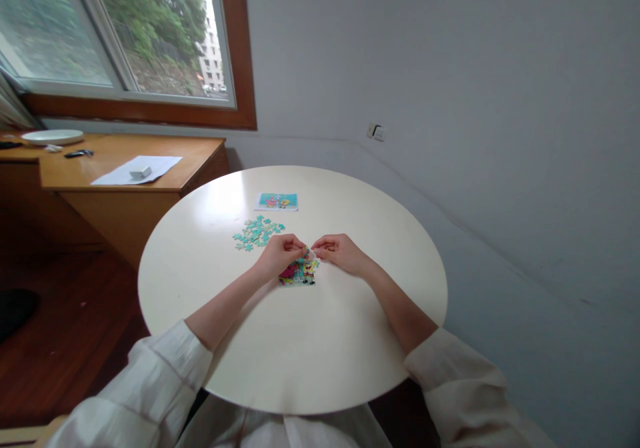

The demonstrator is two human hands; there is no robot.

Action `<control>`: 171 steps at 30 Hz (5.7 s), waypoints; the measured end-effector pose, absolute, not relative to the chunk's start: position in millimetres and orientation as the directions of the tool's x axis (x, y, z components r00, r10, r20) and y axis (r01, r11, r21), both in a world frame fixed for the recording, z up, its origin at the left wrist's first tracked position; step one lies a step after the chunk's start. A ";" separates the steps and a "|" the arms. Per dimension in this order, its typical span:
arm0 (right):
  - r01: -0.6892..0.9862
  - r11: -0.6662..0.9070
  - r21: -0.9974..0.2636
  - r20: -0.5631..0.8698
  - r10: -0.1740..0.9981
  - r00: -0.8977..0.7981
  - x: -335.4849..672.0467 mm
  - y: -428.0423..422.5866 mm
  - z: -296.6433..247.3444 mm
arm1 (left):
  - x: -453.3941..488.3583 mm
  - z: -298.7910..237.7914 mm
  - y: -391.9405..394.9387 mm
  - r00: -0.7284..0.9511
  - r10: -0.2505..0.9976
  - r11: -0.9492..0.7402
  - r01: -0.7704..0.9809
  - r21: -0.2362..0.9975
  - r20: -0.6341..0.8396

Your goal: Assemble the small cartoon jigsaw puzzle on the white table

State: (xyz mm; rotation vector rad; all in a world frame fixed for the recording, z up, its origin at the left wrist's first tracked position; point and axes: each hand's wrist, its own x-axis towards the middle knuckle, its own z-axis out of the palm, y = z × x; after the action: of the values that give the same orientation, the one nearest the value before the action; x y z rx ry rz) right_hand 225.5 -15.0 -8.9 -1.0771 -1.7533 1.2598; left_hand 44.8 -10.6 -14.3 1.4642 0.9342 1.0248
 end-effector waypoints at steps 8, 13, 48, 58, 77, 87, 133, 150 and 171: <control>0.239 0.207 -0.949 0.098 0.912 -0.399 223.5 -17.7 -5.9 | 44.7 -12.8 -11.6 0.345 0.934 -0.124 0.071 0.990 0.092; 0.226 0.216 -0.950 0.110 0.907 -0.406 224.2 -17.1 -6.6 | 45.2 -10.1 -13.9 0.357 0.927 -0.161 0.109 0.981 0.113; 0.463 0.343 -0.817 0.089 0.869 -0.487 232.8 -16.5 1.8 | 43.4 -7.9 -15.4 0.359 0.903 -0.369 0.362 0.856 0.237; 0.535 0.487 -0.690 0.150 0.819 -0.553 235.5 -13.0 -6.8 | 41.5 -10.3 -16.4 0.476 0.843 -0.506 0.544 0.669 0.250; 0.700 0.450 -0.554 0.087 0.868 -0.490 230.5 -17.3 -4.4 | 39.8 -17.5 -13.5 0.551 0.805 -0.548 0.552 0.629 0.218; 0.772 0.468 -0.430 0.069 0.870 -0.489 223.3 -24.0 6.4 | 40.5 -14.7 -14.4 0.562 0.802 -0.551 0.567 0.613 0.201; 0.725 0.274 -0.633 0.257 0.957 -0.137 249.7 -5.6 -5.2 | 39.6 -4.8 -21.7 0.657 0.745 -0.628 0.629 0.459 0.118; 0.812 0.342 -0.472 0.131 0.939 -0.319 249.8 -5.6 -8.0 | 40.0 -4.2 -22.5 0.652 0.743 -0.627 0.599 0.498 0.151; 0.799 0.412 -0.439 0.144 0.910 -0.390 253.5 -4.6 -9.9 | 39.7 -3.9 -25.2 0.739 0.652 -0.716 0.527 0.457 0.170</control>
State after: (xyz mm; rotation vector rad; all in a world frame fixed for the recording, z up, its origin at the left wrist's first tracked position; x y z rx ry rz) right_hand 253.5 -4.6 -9.9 -1.4687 -2.3119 0.4254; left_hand 39.7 -25.2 -3.9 2.5588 0.9071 0.4539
